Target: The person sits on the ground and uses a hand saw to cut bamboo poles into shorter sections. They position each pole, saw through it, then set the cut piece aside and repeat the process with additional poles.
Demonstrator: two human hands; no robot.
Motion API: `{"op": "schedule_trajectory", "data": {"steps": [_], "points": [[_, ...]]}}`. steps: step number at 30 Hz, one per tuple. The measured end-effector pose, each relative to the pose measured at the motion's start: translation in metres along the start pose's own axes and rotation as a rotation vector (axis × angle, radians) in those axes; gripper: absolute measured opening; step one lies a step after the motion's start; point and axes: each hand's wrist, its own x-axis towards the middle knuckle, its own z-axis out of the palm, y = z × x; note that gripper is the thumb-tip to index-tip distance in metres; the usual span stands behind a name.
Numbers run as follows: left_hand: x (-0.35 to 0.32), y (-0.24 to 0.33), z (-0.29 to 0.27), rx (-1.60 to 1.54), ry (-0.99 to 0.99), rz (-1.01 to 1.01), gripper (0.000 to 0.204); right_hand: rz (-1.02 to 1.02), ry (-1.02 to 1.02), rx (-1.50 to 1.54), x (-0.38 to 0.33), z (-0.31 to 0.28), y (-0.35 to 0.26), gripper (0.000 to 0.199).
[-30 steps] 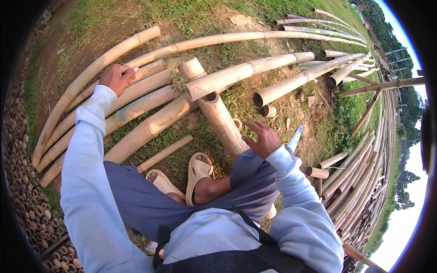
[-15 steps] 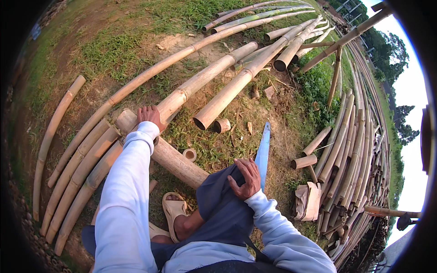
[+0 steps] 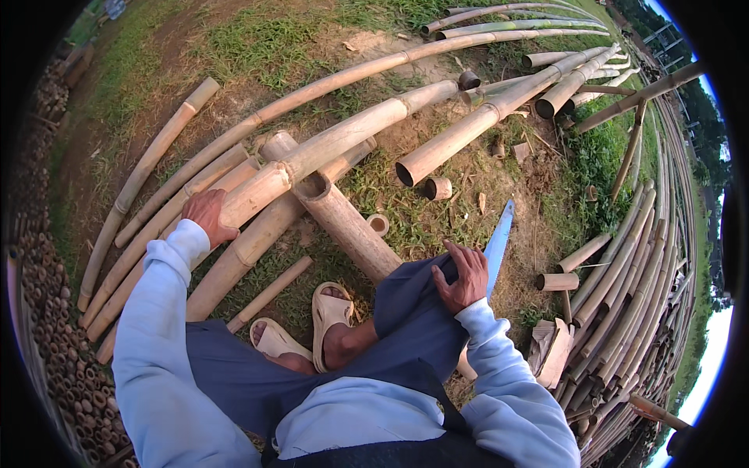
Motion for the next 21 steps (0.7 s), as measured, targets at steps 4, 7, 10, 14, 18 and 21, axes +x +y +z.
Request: {"op": "schedule_trajectory", "data": {"steps": [4, 7, 10, 14, 18, 21], "points": [[-0.112, -0.065, 0.005, 0.042, -0.004, -0.045, 0.079, -0.034, -0.033, -0.080, -0.002, 0.006, -0.010, 0.058], [-0.187, -0.125, 0.022, 0.121, -0.120, -0.227, 0.093, -0.049, -0.037, -0.096, -0.006, 0.006, -0.006, 0.060], [-0.249, -0.171, 0.035, 0.174, -0.176, -0.350, 0.093, -0.068, -0.041, -0.127, -0.008, 0.004, -0.007, 0.061], [-0.310, -0.218, 0.069, 0.197, -0.305, -0.538, 0.098, -0.058, -0.065, -0.145, -0.007, 0.004, -0.009, 0.061], [-0.374, -0.249, 0.128, 0.350, -0.266, -0.810, 0.100, -0.188, -0.102, -0.176, 0.004, 0.012, -0.024, 0.060], [-0.365, -0.246, 0.161, 0.232, -0.030, -1.057, 0.094, -0.338, -0.211, -0.049, 0.019, 0.041, -0.052, 0.054]]}}
